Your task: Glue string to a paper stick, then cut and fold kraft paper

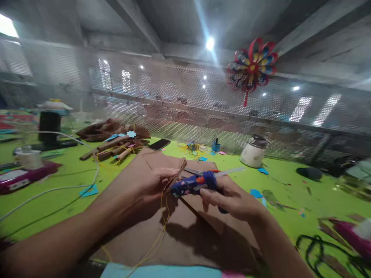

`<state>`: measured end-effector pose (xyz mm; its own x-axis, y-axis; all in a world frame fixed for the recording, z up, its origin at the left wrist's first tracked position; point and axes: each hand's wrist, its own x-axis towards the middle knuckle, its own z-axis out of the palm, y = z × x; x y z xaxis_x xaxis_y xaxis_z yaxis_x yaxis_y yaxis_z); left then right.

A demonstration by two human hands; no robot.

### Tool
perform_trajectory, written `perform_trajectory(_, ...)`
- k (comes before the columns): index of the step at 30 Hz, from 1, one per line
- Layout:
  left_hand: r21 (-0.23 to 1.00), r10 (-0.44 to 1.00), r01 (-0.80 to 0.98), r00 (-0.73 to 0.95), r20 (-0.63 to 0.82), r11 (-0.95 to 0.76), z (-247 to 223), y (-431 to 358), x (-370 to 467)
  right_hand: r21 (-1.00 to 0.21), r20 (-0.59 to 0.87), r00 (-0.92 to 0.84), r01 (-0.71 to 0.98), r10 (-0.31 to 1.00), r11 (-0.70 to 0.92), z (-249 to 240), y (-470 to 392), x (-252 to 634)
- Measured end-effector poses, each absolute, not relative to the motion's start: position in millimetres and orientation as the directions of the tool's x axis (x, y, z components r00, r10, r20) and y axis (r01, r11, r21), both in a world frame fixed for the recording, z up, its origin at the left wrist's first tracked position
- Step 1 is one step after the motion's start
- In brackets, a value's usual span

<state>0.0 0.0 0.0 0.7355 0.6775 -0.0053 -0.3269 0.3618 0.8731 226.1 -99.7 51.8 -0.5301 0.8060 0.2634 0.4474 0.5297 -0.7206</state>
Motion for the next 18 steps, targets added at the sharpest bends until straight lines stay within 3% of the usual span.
perform_trajectory(5,0.856,0.678,-0.345,0.735,-0.009,0.386,0.7,4.4,-1.2,-0.766,0.297,-0.486,0.393,0.822,0.509,48.3,-92.8,230.8)
perform_trajectory(9,0.830,0.662,-0.369,0.749,-0.002,0.419,-3.8,8.4,-0.8,-0.736,0.294,-0.452,0.456,0.842,0.501,49.3,-90.4,228.7)
perform_trajectory(18,0.864,0.650,-0.344,0.759,0.027,0.367,3.1,3.1,-1.6,-0.756,0.278,-0.530,0.394,0.801,0.523,49.9,-96.7,225.3)
